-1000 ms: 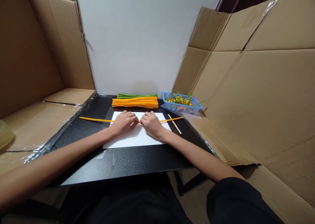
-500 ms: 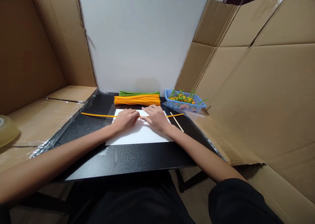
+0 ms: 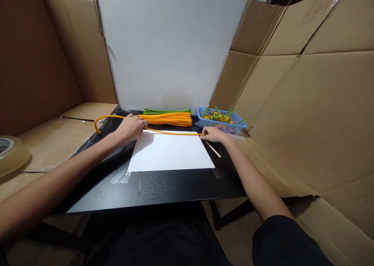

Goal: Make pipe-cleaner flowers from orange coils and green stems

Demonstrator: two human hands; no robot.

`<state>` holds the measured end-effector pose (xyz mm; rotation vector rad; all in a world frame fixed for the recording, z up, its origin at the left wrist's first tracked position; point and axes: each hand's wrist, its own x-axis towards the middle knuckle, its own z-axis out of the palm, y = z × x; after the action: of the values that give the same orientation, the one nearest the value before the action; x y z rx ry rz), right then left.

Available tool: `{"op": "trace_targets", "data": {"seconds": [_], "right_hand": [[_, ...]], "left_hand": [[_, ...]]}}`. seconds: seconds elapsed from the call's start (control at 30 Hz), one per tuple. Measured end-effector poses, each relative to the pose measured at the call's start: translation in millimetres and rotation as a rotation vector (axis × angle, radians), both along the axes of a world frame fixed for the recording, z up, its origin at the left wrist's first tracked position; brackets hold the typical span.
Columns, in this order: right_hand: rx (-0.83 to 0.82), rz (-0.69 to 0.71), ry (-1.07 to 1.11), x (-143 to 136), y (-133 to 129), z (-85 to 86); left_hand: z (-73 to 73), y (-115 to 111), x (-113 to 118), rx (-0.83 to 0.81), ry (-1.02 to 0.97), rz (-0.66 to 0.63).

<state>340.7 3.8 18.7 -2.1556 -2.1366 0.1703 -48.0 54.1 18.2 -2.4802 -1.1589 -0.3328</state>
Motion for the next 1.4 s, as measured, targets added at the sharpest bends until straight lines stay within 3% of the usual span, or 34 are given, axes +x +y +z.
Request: {"op": "trace_targets", "data": {"seconds": [0.2,0.4,0.5,0.57,0.67,0.77,0.87,0.97,1.1,1.4], "right_hand": [[0.071,0.003,0.207,-13,2,-7.1],[0.203,-0.038,0.522,-21,3,-10.6],[0.316,0.009,0.616,-34,-2,-2.4],[0.411,0.077,0.64,-50,-12,6.1],[0.617,0.299,0.595,-81,-34,17.8],[0.646,0.489,0.49,-108,-56,22.1],[0.643,0.605,0.504,-123,-66,19.2],[0.583,0.576,0.643,-128,-67,14.0],[0.46,0.455,0.862,-128,-63,9.2],[0.406,0.363,1.498,-138,-61,9.5]], "left_hand": [[24.2,-6,-7,0.171,-0.136,0.058],[14.5,-8,-2,0.155,-0.026,0.04],[11.0,-21,9,0.209,-0.105,-0.073],[12.2,-37,21,0.258,-0.217,-0.171],[18.0,-67,40,0.302,-0.36,-0.284],[23.2,-91,54,0.366,-0.416,-0.325],[21.0,-98,60,0.397,-0.352,-0.396],[10.2,-92,62,0.338,-0.351,-0.447],[-2.0,-80,60,0.277,-0.476,-0.398],[5.6,-79,59,-0.039,-0.718,-0.281]]}}
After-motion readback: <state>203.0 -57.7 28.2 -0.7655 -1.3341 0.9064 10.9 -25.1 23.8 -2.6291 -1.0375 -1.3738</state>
